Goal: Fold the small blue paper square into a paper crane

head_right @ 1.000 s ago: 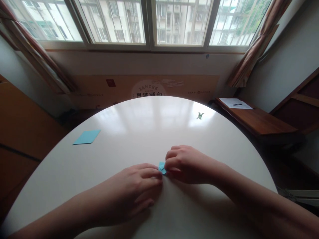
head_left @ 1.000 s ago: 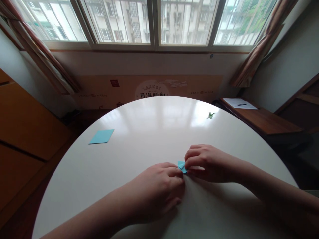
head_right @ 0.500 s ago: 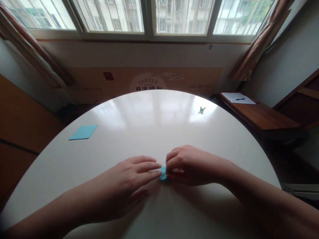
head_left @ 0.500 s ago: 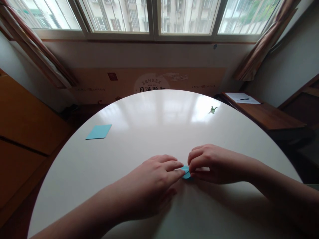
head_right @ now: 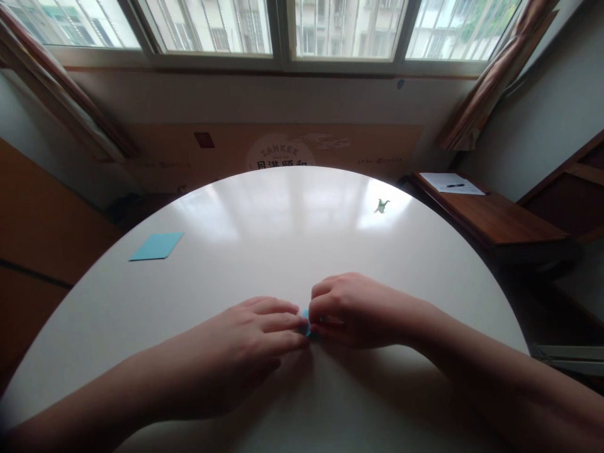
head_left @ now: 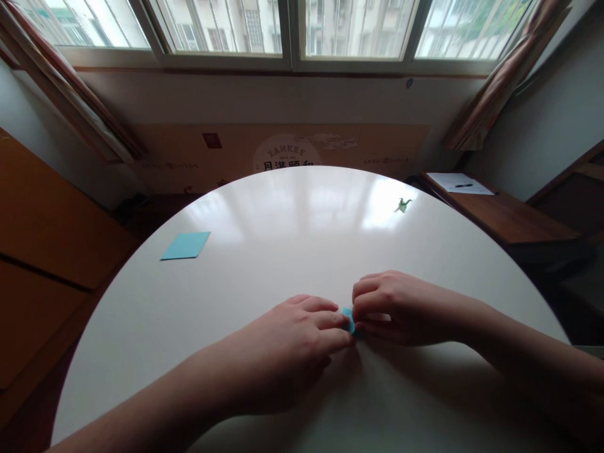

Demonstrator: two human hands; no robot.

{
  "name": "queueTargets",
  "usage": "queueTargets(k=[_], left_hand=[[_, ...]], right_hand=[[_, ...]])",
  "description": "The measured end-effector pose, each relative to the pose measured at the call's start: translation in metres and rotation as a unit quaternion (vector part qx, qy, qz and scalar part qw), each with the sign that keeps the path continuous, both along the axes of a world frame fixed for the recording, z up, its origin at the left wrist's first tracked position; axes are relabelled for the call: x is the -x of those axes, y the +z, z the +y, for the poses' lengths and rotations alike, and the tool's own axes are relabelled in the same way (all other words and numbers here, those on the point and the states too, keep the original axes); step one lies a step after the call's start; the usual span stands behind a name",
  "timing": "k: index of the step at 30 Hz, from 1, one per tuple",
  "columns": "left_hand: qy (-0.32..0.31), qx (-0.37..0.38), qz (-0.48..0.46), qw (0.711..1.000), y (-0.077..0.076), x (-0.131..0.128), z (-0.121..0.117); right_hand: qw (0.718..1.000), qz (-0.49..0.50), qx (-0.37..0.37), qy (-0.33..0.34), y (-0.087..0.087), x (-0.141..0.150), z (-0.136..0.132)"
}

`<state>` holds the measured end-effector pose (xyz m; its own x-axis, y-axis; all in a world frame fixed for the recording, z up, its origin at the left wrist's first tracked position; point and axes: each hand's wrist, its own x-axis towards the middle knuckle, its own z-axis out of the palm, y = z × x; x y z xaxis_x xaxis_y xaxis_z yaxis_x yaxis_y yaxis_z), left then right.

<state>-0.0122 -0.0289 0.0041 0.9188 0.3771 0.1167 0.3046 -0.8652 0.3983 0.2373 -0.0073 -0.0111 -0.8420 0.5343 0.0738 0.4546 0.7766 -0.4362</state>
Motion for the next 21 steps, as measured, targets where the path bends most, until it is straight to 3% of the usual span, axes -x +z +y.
queueTargets(k=[7, 21], left_hand=[[0.005, -0.014, 0.01, 1.0, -0.0042, -0.0004, -0.0029], [0.004, 0.002, -0.006, 1.0, 0.0017, -0.0003, 0.0025]], right_hand=[[0.997, 0.025, 0.066, 0.006, 0.0, -0.0037, 0.0044], [0.996, 0.022, 0.091, 0.007, 0.0019, -0.0045, 0.0028]])
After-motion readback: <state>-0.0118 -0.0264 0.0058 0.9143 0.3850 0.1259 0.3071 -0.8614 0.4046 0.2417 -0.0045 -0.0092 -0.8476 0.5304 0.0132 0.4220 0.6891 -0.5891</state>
